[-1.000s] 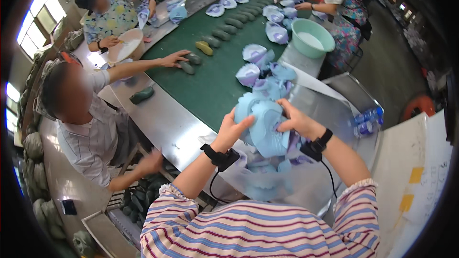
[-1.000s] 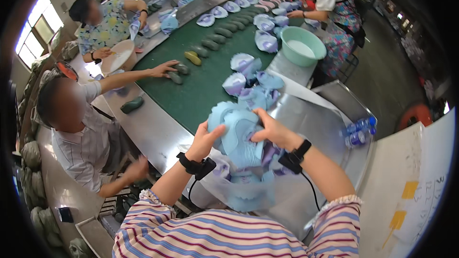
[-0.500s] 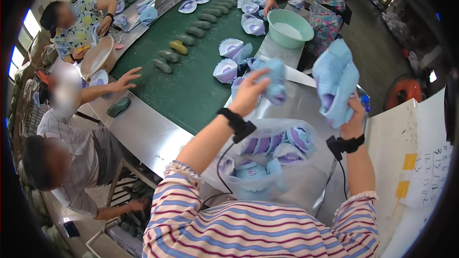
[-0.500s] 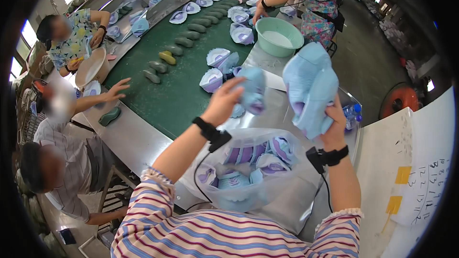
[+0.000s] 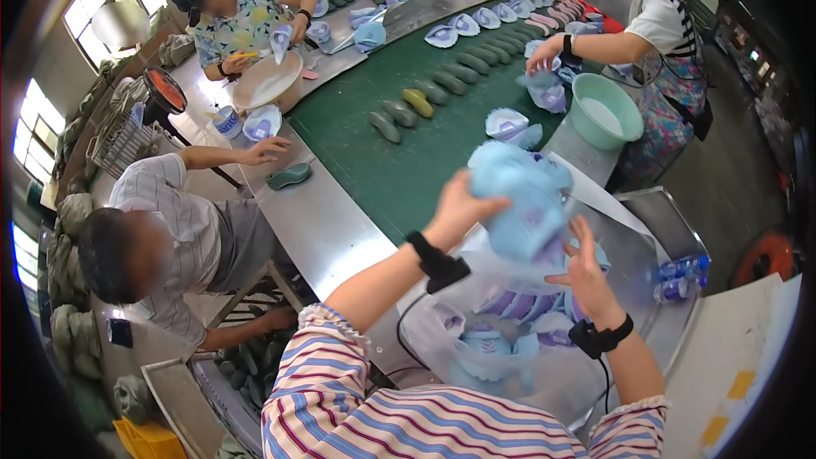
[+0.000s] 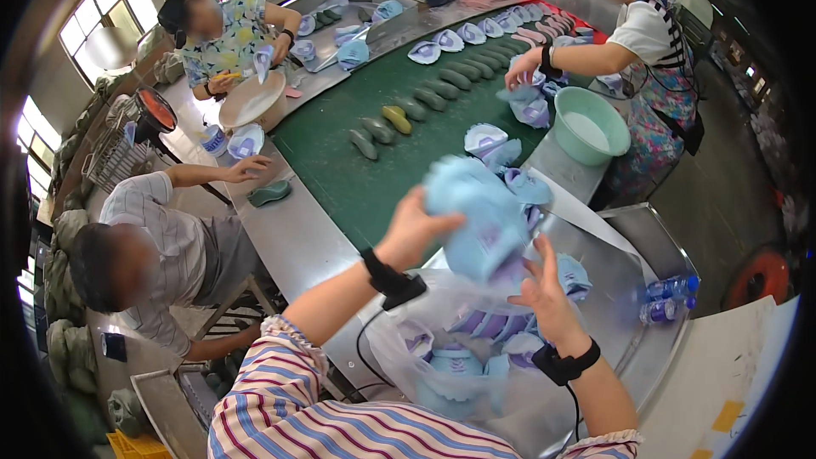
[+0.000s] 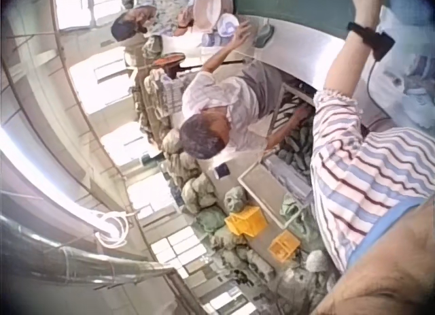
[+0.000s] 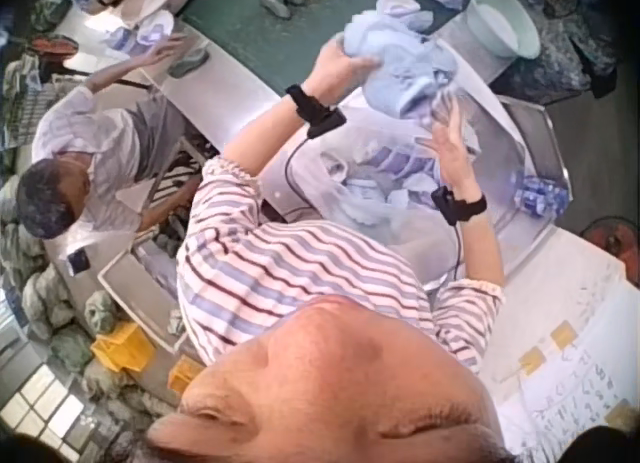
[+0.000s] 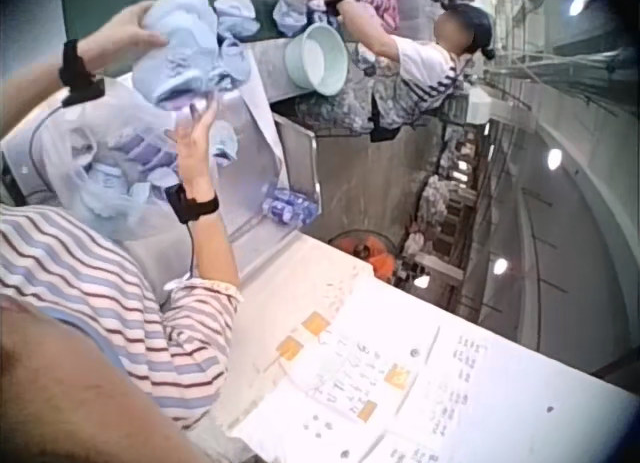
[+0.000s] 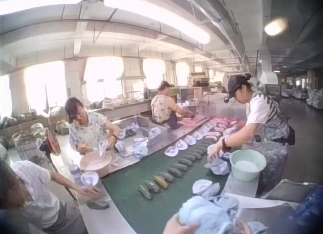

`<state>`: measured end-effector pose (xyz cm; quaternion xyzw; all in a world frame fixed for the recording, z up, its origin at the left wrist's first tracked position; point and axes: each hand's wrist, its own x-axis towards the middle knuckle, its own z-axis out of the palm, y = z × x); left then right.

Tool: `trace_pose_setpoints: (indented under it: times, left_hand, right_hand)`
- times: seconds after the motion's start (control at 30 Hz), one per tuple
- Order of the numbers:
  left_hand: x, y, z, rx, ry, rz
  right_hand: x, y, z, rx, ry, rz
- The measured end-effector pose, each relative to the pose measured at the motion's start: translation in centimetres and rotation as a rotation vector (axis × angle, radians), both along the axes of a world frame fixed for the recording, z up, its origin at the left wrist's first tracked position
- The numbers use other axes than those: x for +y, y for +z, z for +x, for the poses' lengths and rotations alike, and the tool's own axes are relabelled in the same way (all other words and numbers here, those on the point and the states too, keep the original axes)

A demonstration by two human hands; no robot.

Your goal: The person repeatedly picks up light blue slippers from a table and places them into a large clear plastic bag. The person occasionally moves the bag to a different location on the table or floor to continue filling it. Other workers are visible in the background performing similar tasks.

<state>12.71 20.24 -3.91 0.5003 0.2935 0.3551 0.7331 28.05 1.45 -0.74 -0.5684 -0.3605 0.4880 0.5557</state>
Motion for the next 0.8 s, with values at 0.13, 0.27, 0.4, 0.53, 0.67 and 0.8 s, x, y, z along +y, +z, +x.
trace_pose_setpoints:
  times: [0.13, 0.27, 0.4, 0.53, 0.67, 0.8]
  left_hand:
    - [13.6, -3.6, -6.5, -0.107, 0.573, -0.055]
    - [26.1, -5.5, -12.8, 0.186, 0.898, -0.098]
    - [25.5, -7.1, -11.8, 0.533, 0.592, -0.125]
    - [12.6, -1.4, -3.9, 0.189, -0.362, 0.101]
    - [-2.2, -1.7, 0.3, 0.398, -1.37, 0.507]
    - [-9.0, -8.3, -0.5, 0.79, -1.075, 1.212]
  right_hand:
    - [-1.1, -0.5, 0.5, -0.37, 0.251, -0.163]
    - [-2.8, 0.6, 0.3, -0.372, 0.29, -0.195]
    - [-4.7, 1.3, 0.6, -0.463, 0.473, -0.282]
    - [-6.4, -3.1, 1.3, -0.749, 0.581, -0.132]
    - [-5.3, -7.3, 1.0, -1.113, 0.437, -0.07]
    - [-6.1, -7.1, 4.1, -1.545, 0.278, -0.314]
